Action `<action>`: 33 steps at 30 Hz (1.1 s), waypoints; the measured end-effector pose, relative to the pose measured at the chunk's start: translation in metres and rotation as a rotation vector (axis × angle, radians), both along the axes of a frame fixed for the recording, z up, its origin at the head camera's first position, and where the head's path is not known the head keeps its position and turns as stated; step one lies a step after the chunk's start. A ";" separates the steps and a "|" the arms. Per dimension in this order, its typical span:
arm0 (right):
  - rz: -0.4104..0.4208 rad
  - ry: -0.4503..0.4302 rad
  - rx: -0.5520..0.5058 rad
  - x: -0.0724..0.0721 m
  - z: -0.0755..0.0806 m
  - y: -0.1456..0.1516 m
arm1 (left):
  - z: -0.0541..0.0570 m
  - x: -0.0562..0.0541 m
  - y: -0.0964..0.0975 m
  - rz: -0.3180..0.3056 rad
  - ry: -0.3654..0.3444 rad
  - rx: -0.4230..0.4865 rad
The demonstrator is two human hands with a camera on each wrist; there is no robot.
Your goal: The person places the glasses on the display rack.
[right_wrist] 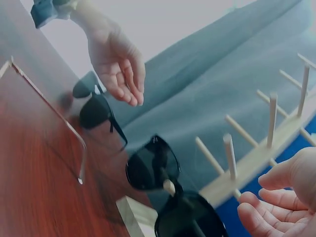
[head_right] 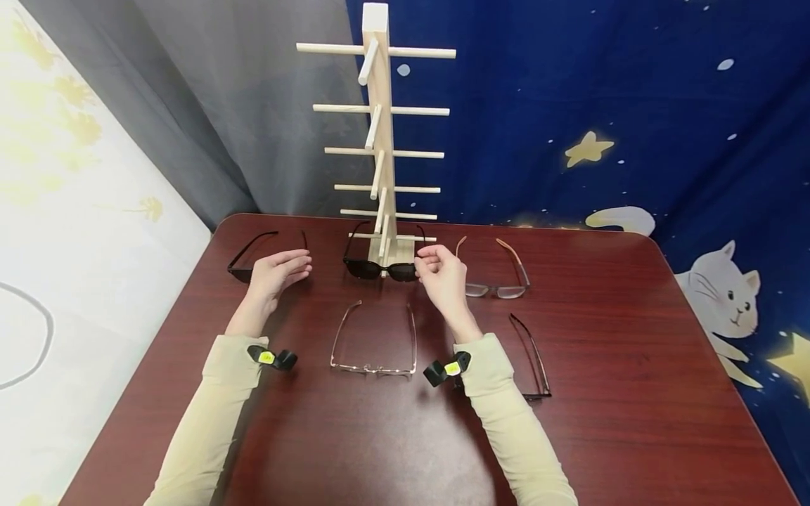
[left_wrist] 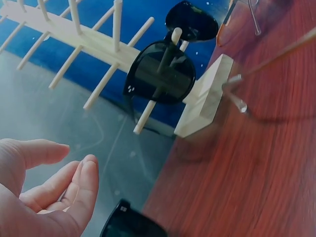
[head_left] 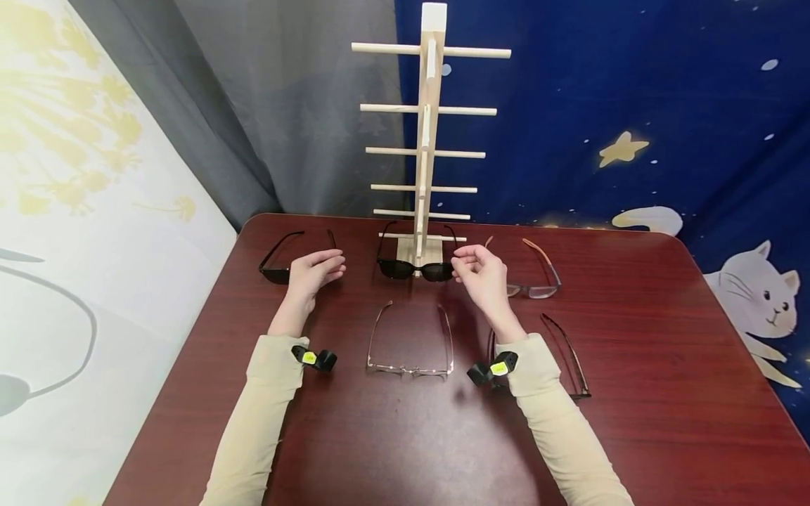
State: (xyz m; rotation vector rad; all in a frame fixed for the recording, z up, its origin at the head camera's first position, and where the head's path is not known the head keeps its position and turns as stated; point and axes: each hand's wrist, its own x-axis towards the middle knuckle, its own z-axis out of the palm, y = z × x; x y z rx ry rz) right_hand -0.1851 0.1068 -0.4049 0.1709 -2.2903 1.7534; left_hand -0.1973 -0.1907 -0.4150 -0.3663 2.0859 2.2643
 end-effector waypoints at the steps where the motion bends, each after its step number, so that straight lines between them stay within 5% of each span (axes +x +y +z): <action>1: 0.011 0.007 0.004 0.003 0.002 -0.002 | 0.000 0.002 -0.003 0.005 0.002 0.004; 13: 0.144 0.026 0.024 0.045 0.041 -0.043 | 0.000 0.026 -0.046 0.086 0.030 0.050; 21: 0.257 0.054 -0.023 0.041 0.010 -0.073 | -0.007 0.037 -0.083 0.170 0.049 0.089; 33: 0.302 0.056 0.122 0.025 -0.008 -0.125 | -0.024 0.036 -0.123 0.301 0.007 0.124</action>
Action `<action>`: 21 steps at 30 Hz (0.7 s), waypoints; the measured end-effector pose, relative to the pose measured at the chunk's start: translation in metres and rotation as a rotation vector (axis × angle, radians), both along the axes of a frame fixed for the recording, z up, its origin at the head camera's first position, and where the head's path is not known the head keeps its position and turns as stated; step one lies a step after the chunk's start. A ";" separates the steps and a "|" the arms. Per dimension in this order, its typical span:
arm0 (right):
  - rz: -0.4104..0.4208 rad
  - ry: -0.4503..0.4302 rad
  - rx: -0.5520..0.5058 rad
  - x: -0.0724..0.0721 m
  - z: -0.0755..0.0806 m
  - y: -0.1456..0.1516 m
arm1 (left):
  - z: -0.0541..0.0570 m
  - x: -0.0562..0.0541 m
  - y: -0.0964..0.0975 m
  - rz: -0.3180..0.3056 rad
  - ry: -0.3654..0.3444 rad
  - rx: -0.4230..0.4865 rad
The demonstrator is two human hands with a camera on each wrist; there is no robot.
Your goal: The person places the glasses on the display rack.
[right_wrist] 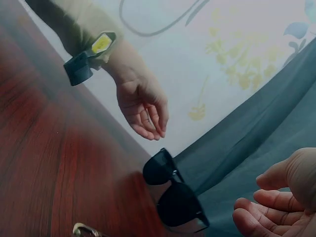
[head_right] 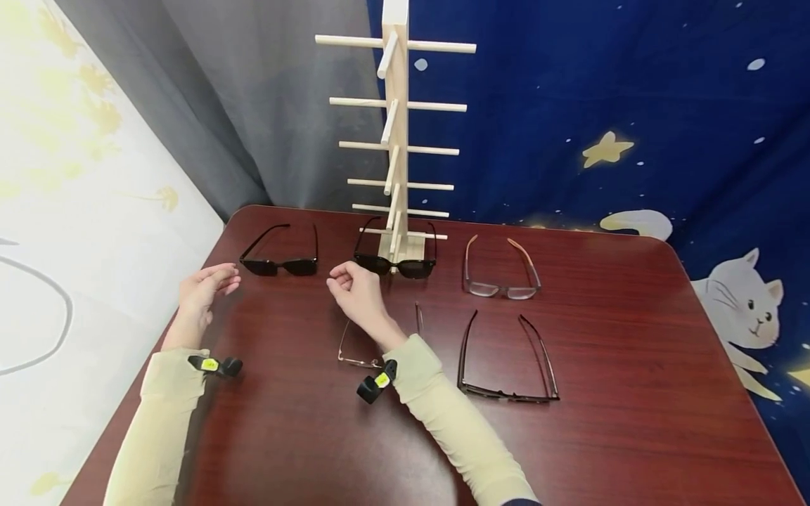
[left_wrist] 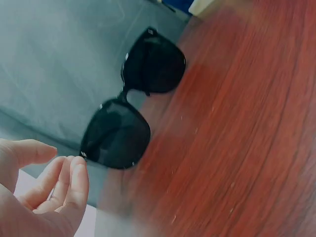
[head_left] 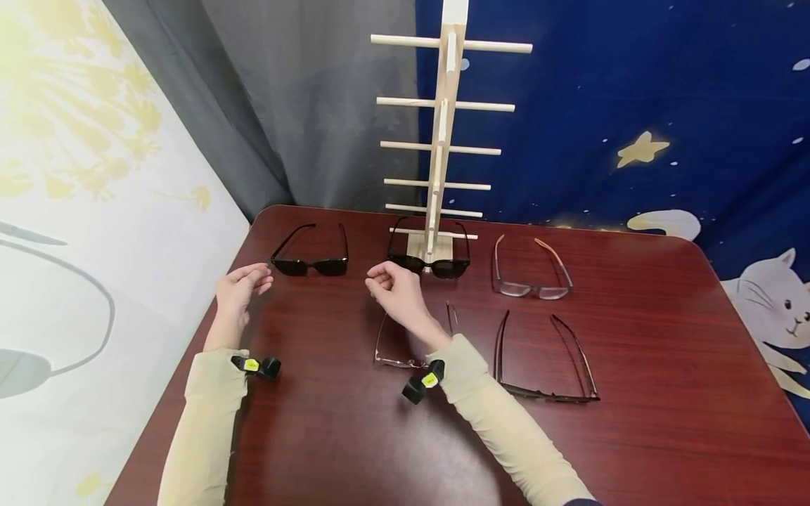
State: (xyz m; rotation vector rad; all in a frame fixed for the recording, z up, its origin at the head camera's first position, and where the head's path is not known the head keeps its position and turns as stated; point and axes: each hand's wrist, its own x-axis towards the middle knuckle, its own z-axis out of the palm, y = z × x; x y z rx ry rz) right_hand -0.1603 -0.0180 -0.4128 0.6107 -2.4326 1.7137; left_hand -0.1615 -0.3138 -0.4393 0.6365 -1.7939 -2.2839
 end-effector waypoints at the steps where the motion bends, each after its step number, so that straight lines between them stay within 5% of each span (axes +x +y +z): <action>1: -0.001 0.004 0.024 -0.003 -0.002 -0.004 | 0.000 -0.002 -0.003 0.006 -0.012 0.008; 9: -0.033 -0.071 0.128 -0.024 -0.007 -0.033 | 0.002 -0.021 -0.017 0.003 -0.084 0.026; 21: -0.215 -0.388 0.111 -0.055 -0.018 -0.074 | 0.007 -0.049 -0.018 -0.098 -0.190 0.078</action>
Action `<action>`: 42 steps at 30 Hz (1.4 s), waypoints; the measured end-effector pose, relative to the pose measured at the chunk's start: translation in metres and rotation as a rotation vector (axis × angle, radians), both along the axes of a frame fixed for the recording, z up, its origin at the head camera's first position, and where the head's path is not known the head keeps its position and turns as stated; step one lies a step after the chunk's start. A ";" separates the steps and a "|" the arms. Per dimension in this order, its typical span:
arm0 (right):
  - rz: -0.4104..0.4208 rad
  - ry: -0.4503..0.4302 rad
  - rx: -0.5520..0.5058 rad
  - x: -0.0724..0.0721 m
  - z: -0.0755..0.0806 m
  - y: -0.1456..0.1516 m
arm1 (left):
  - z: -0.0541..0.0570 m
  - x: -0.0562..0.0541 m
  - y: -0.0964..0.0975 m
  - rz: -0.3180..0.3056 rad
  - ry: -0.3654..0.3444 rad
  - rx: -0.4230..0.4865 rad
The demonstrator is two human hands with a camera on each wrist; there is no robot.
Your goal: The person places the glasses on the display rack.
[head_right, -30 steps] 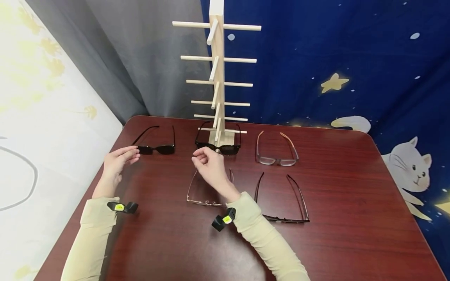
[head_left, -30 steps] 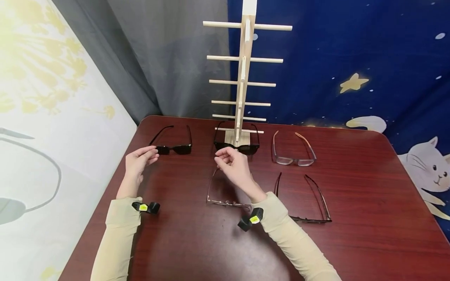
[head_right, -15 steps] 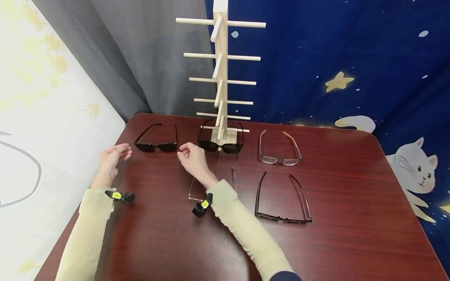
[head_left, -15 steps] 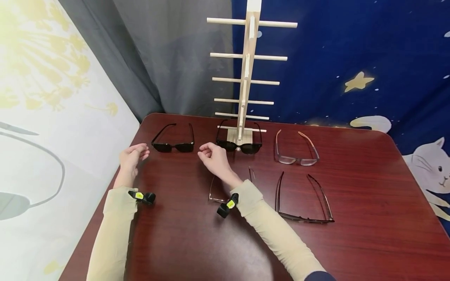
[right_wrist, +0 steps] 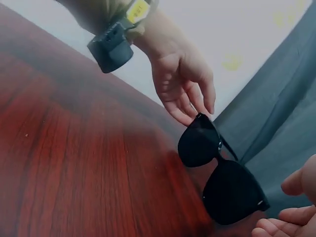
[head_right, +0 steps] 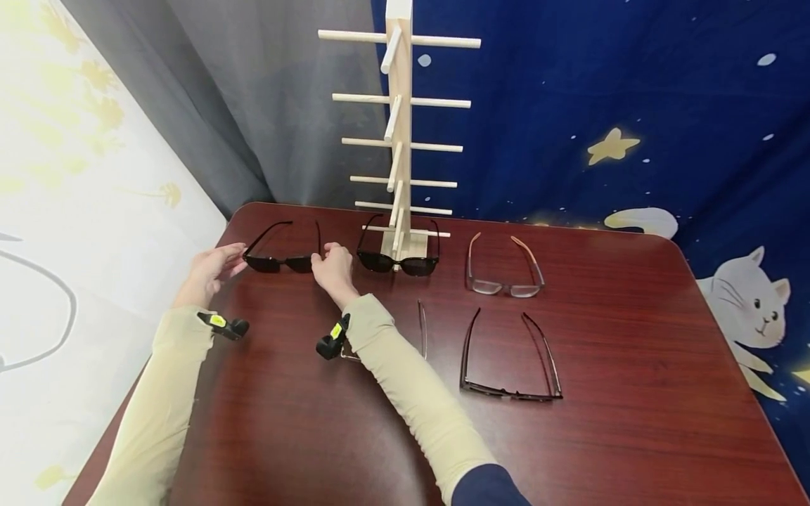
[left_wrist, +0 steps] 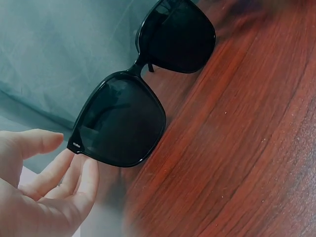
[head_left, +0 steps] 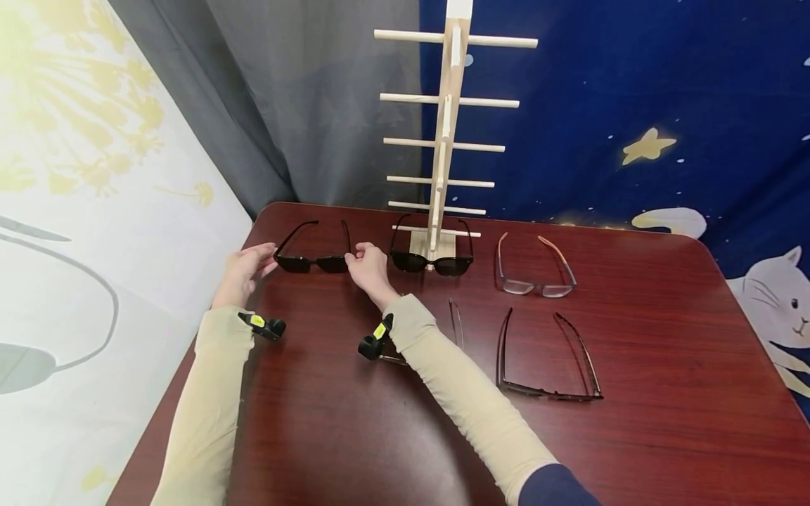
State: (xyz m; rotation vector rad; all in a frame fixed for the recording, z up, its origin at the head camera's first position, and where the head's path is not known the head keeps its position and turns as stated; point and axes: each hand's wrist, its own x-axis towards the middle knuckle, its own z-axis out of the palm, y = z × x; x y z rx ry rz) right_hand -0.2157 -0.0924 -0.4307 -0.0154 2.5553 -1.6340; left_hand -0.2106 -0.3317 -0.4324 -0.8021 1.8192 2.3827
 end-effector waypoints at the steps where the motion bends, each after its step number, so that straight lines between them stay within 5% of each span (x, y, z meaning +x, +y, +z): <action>1: -0.016 -0.011 -0.012 -0.002 -0.002 -0.002 | 0.000 0.000 0.000 0.000 -0.013 0.007; 9: -0.124 -0.084 -0.179 -0.011 -0.021 -0.013 | 0.002 -0.002 -0.002 -0.032 -0.041 0.037; 21: -0.166 -0.128 -0.368 -0.008 -0.011 -0.014 | 0.013 0.009 -0.011 -0.126 -0.012 0.107; 28: -0.106 -0.161 -0.485 0.003 0.001 -0.008 | 0.018 0.022 -0.021 -0.185 0.073 0.232; 42: 0.095 -0.124 -0.613 0.034 0.032 0.021 | 0.048 0.061 -0.014 -0.307 0.252 0.366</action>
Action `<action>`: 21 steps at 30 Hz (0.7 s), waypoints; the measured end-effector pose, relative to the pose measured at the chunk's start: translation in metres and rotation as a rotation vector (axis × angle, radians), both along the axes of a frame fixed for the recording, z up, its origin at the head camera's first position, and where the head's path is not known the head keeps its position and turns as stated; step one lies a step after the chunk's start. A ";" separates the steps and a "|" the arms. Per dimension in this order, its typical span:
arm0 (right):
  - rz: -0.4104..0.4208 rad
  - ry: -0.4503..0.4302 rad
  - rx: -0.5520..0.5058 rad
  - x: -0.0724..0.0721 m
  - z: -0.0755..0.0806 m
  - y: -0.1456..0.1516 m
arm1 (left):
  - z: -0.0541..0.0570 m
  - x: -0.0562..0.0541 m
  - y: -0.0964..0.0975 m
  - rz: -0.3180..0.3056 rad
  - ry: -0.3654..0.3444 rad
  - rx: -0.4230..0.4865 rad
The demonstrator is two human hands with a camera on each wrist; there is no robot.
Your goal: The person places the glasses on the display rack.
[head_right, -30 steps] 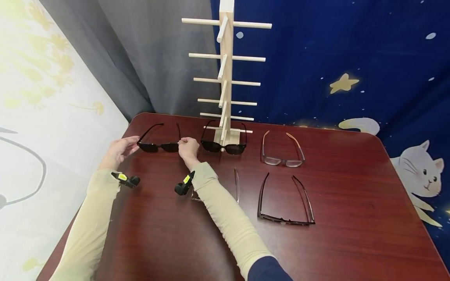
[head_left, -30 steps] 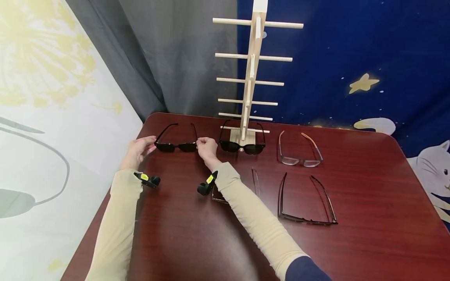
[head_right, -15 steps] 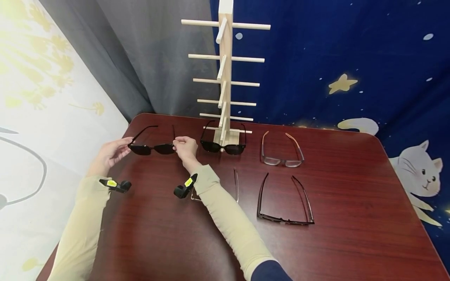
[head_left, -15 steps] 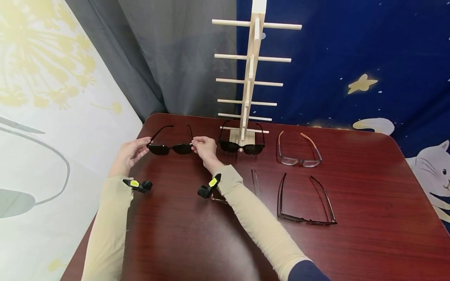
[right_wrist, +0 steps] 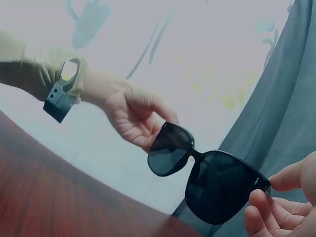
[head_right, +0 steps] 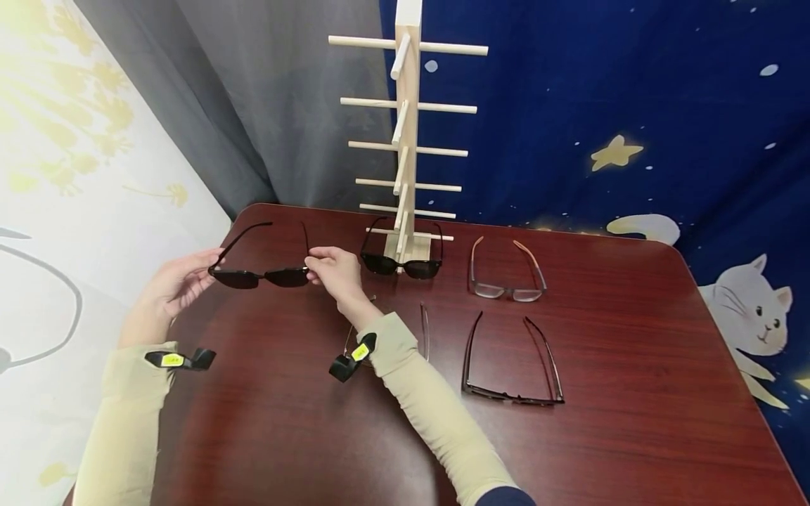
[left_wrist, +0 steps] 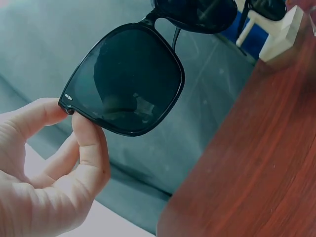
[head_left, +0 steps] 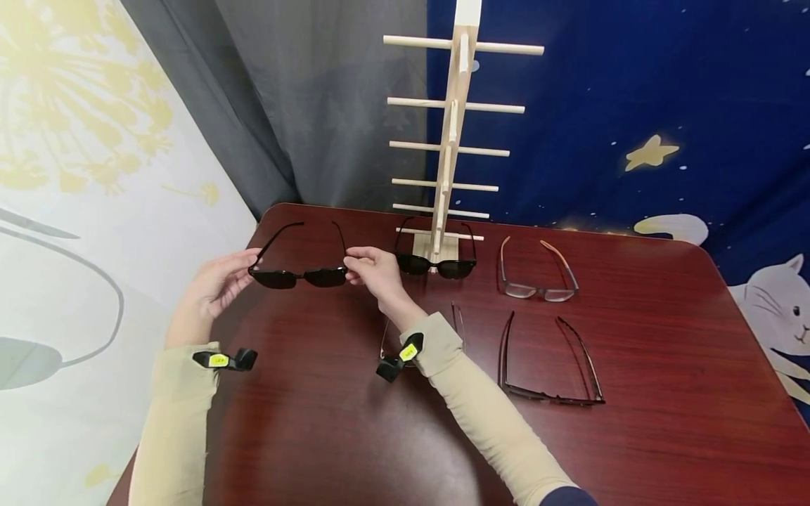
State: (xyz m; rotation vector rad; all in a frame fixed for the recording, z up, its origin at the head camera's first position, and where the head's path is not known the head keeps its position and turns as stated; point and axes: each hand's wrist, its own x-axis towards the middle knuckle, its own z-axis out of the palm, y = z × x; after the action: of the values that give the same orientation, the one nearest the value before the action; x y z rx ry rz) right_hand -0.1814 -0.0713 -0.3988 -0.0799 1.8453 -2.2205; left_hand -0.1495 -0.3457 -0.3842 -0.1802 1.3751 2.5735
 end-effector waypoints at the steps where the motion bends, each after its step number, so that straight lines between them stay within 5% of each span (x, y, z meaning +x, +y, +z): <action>1: 0.009 0.009 -0.010 0.002 0.002 0.003 | 0.002 0.002 0.002 -0.007 0.012 0.010; 11: 0.076 0.044 -0.111 0.025 0.024 0.040 | 0.019 0.019 0.030 -0.046 0.072 0.019; 21: 0.063 0.063 -0.149 0.042 0.033 0.080 | 0.028 0.019 0.067 -0.085 0.111 -0.051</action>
State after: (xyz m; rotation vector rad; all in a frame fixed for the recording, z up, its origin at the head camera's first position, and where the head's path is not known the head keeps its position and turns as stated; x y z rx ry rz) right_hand -0.1398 0.0089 -0.3654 -0.2346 1.6815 -2.3334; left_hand -0.1310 -0.2791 -0.3563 0.0128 1.4540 2.5144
